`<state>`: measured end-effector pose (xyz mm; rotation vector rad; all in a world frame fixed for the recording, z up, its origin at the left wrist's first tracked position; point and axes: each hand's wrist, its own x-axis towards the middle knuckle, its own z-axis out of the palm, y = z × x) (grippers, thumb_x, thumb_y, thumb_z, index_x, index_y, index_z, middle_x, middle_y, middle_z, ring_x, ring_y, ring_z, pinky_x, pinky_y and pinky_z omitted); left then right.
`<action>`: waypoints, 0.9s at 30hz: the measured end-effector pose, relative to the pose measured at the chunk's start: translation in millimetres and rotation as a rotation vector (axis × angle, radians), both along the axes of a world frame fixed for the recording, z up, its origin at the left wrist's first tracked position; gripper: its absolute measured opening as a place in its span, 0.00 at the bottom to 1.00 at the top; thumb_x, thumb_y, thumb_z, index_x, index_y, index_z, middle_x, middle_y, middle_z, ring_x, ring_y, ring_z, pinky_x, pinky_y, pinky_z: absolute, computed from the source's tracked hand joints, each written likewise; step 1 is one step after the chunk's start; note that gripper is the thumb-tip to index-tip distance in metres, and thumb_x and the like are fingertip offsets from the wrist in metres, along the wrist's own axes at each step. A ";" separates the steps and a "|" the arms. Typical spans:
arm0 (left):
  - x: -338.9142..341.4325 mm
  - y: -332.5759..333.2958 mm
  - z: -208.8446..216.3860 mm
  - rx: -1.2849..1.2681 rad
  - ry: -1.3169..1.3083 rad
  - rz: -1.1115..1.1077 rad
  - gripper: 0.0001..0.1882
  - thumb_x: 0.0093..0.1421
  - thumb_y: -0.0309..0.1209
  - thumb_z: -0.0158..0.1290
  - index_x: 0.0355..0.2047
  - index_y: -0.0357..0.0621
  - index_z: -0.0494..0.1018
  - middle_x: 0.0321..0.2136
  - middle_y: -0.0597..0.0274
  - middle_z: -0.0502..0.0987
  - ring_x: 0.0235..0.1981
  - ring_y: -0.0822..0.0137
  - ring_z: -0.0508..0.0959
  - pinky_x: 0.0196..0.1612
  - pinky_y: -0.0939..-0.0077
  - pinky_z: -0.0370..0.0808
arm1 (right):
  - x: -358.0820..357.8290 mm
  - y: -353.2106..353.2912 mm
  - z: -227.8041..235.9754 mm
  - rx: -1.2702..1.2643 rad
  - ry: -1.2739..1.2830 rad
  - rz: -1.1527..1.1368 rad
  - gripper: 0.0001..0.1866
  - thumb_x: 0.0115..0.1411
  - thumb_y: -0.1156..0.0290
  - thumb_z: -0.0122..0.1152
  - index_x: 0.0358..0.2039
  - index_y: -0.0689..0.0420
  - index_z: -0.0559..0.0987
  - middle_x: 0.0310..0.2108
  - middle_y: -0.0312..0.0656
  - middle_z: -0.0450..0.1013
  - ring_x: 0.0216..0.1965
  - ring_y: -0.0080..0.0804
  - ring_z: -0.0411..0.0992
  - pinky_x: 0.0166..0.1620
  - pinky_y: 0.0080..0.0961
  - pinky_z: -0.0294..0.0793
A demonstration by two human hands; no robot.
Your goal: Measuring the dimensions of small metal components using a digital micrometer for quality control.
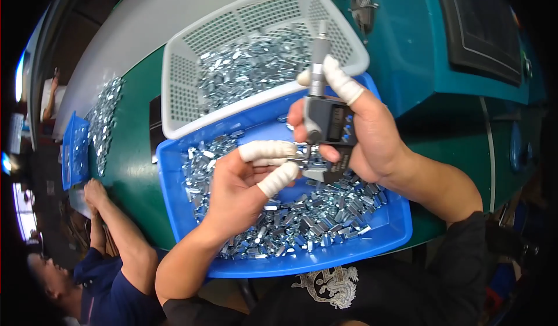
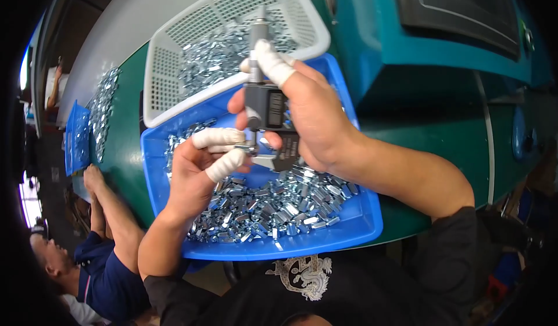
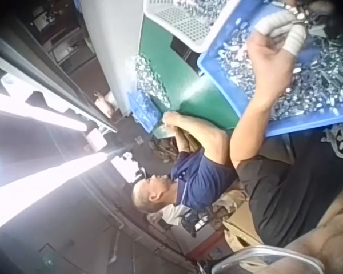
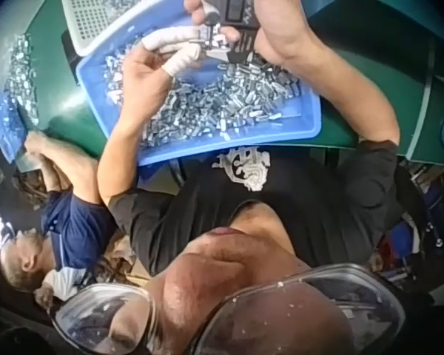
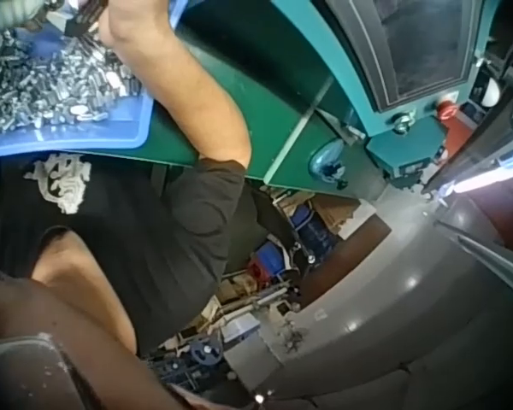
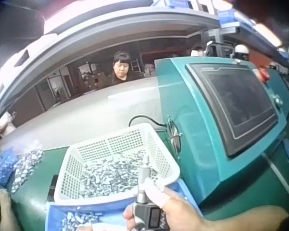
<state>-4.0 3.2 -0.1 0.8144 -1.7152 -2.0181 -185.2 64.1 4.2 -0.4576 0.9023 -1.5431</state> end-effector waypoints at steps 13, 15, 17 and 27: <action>4.6 -29.6 -9.2 -0.733 0.168 0.378 0.09 0.47 0.25 0.57 0.29 0.34 0.74 0.17 0.57 0.74 0.20 0.68 0.76 0.26 0.76 0.72 | -4.5 11.2 -21.1 0.068 0.220 -0.205 0.22 0.66 0.57 0.42 0.57 0.53 0.63 0.36 0.35 0.70 0.28 0.14 0.69 0.13 0.06 0.60; 7.5 -41.3 -10.4 -0.742 0.133 0.540 0.08 0.46 0.24 0.56 0.28 0.35 0.74 0.17 0.56 0.74 0.20 0.64 0.76 0.26 0.72 0.72 | -10.8 7.3 -27.3 0.047 0.209 -0.155 0.21 0.67 0.59 0.41 0.58 0.54 0.62 0.36 0.35 0.70 0.29 0.15 0.68 0.13 0.06 0.60; 3.5 -52.0 -17.0 -0.736 0.121 0.661 0.07 0.46 0.23 0.54 0.27 0.35 0.74 0.17 0.55 0.74 0.20 0.60 0.76 0.26 0.69 0.73 | -26.2 5.2 -39.3 -0.016 0.230 -0.071 0.22 0.67 0.60 0.40 0.59 0.55 0.60 0.40 0.38 0.70 0.33 0.17 0.70 0.13 0.07 0.60; -1.2 6.0 -39.0 -1.126 -0.458 -0.310 0.14 0.37 0.40 0.61 0.20 0.44 0.78 0.19 0.55 0.78 0.26 0.55 0.79 0.28 0.62 0.73 | -34.9 -1.5 -36.1 0.020 0.250 -0.041 0.22 0.68 0.61 0.39 0.59 0.57 0.58 0.43 0.42 0.66 0.36 0.22 0.68 0.13 0.09 0.63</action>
